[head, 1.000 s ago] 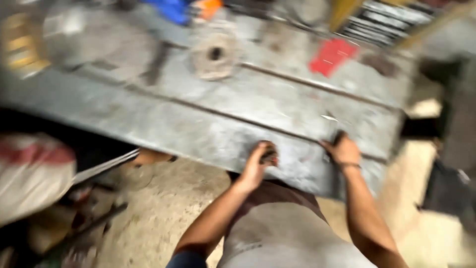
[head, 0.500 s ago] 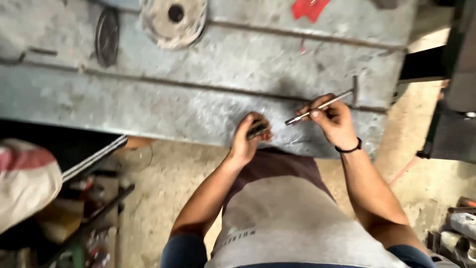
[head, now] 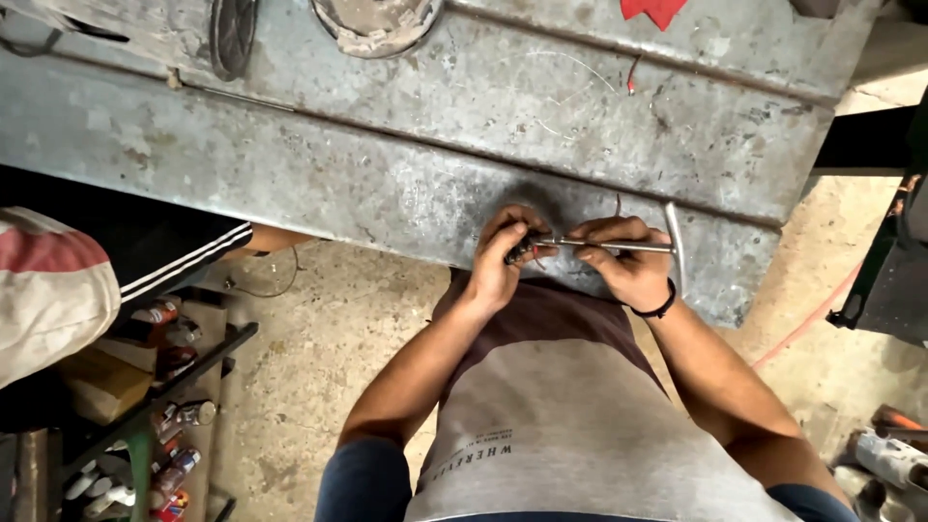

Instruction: Repairing a small electronic component using a T-handle tool on a workbench

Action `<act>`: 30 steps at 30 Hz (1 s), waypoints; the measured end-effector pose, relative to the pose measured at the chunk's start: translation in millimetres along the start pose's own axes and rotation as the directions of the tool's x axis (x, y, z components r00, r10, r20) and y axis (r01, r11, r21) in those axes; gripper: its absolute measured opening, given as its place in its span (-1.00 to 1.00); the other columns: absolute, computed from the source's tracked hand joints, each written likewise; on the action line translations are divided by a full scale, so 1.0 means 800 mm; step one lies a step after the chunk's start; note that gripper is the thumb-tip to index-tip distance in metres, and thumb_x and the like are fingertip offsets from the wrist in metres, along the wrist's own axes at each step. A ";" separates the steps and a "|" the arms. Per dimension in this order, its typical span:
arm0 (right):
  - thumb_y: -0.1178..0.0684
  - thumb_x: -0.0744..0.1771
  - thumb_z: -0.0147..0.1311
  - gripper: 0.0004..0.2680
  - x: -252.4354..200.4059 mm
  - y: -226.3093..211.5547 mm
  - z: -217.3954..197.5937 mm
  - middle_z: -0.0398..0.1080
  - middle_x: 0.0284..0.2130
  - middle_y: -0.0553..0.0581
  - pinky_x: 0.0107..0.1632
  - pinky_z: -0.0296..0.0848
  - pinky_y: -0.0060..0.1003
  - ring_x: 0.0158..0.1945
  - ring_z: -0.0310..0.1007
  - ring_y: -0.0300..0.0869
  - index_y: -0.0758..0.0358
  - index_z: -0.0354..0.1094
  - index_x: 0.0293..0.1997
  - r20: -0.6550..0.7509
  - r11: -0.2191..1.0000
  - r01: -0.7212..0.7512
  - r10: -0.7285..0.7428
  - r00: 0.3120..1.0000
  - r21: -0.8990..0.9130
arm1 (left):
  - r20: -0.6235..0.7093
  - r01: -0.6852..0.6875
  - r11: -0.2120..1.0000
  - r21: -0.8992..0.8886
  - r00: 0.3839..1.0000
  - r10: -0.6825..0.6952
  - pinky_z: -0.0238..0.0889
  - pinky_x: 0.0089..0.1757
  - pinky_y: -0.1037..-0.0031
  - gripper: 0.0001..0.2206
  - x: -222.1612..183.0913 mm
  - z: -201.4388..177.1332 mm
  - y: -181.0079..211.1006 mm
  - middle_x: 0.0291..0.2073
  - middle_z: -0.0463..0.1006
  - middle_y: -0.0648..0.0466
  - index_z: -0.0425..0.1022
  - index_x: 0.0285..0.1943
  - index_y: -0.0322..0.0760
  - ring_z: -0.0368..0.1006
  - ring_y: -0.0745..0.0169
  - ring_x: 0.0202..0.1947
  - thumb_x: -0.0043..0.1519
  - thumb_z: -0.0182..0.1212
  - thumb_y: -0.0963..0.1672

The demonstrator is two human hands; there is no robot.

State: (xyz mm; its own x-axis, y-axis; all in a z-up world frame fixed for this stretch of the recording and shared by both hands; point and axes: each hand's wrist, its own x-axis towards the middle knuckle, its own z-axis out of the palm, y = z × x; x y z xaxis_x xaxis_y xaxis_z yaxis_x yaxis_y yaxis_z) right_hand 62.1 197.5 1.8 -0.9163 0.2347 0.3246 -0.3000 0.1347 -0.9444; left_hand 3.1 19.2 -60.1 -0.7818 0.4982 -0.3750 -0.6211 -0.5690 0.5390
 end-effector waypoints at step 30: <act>-0.15 0.32 0.31 -0.68 -0.016 -0.016 0.005 0.29 -0.73 0.09 -0.63 0.25 -0.22 -0.74 0.27 -0.03 0.17 0.36 -0.59 0.119 0.868 0.339 -0.318 0.941 -0.362 | 0.329 -0.407 0.797 0.447 0.903 0.276 0.41 -0.35 0.48 -0.55 -0.016 0.008 0.047 -0.40 0.64 -0.15 0.56 0.00 -0.47 0.58 0.10 -0.37 0.12 0.18 0.01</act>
State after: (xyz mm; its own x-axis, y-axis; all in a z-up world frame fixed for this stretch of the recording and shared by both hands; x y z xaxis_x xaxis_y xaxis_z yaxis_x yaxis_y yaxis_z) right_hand 76.7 188.7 9.7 -0.7979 0.0633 0.5994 -0.4757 0.5446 -0.6907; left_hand -9.9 -4.2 -30.2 -0.8592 0.5083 0.0587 -0.1521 -0.3632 0.9192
